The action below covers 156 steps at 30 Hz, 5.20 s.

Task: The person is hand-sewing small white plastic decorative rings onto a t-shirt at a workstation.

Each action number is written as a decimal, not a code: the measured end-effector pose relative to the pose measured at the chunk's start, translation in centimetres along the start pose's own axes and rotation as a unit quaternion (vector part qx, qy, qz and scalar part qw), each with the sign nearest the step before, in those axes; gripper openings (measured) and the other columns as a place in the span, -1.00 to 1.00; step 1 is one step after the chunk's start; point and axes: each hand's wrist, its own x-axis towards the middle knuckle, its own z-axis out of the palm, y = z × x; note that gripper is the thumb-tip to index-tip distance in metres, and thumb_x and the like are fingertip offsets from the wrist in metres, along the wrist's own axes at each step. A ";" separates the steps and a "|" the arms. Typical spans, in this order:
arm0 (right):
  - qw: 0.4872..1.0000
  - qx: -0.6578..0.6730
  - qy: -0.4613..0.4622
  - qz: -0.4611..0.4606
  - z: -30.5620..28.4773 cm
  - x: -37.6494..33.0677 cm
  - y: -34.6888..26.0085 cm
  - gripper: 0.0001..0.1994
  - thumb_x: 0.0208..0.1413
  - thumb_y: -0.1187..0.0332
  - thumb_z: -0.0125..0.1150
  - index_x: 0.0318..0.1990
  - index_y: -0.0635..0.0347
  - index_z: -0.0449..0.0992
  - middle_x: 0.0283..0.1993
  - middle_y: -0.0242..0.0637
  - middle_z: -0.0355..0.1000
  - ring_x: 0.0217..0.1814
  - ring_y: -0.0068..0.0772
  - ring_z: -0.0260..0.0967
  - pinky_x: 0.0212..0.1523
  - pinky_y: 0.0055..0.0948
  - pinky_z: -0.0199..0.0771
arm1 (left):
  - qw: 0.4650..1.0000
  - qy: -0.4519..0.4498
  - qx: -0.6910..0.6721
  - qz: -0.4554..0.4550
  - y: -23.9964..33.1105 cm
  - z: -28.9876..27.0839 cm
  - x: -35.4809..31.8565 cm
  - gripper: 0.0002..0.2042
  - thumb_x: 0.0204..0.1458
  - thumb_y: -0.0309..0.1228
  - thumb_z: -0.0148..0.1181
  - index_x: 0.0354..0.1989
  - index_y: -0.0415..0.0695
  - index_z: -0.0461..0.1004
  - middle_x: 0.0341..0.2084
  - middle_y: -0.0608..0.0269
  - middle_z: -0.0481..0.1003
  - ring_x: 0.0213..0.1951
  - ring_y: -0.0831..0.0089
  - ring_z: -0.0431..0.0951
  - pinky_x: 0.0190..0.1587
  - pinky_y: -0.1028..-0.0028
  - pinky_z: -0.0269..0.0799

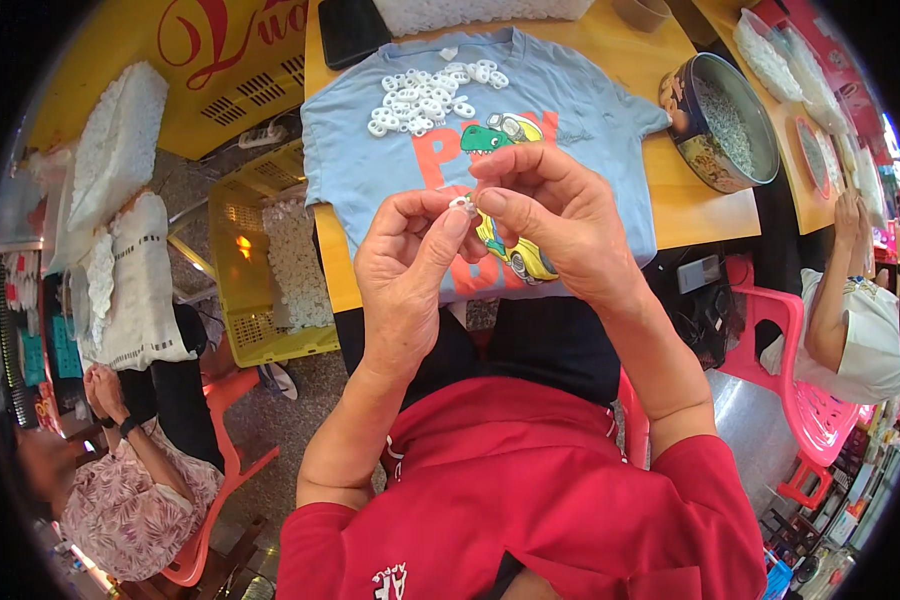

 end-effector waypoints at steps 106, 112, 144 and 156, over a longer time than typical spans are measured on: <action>0.853 -0.432 -0.114 -0.270 -1.0 0.7 -0.9 -0.86 0.23 0.39 0.05 -0.29 0.31 0.38 -0.41 -0.19 0.39 -0.41 -0.18 0.38 -0.41 -0.36 0.38 | 0.986 -0.111 0.114 0.049 -0.2 -1.4 0.6 -0.74 0.33 -0.32 -0.25 -0.43 -0.12 0.17 -0.61 0.41 0.15 -0.55 0.62 0.11 -0.49 0.58 0.07; 0.797 -0.486 -0.124 -0.337 -0.9 0.8 -1.1 -0.90 0.11 0.46 0.15 -0.30 0.27 0.37 -0.39 -0.20 0.38 -0.41 -0.12 0.36 -0.44 -0.28 0.37 | 0.989 -0.103 0.089 0.056 -0.3 -1.1 0.2 -0.77 0.32 -0.36 -0.20 -0.38 -0.17 0.27 -0.62 0.46 0.23 -0.55 0.71 0.15 -0.50 0.63 0.13; 0.847 -0.431 -0.111 -0.291 0.3 1.8 1.6 -0.94 0.18 0.54 0.03 -0.30 0.36 0.33 -0.42 -0.15 0.29 -0.44 -0.15 0.27 -0.44 -0.30 0.29 | 0.963 -0.058 0.233 0.122 -0.9 -2.0 0.6 -0.83 0.28 -0.42 -0.15 -0.33 -0.25 0.28 -0.64 0.30 0.28 -0.59 0.56 0.23 -0.53 0.51 0.20; 0.827 -0.423 -0.155 -0.336 0.8 1.5 0.7 -0.93 0.11 0.58 0.04 -0.39 0.32 0.31 -0.48 -0.16 0.24 -0.49 -0.15 0.24 -0.50 -0.27 0.26 | 0.974 -0.080 0.176 0.118 -0.4 -0.8 -0.8 -0.81 0.28 -0.43 -0.15 -0.36 -0.26 0.26 -0.64 0.28 0.31 -0.60 0.54 0.25 -0.52 0.51 0.22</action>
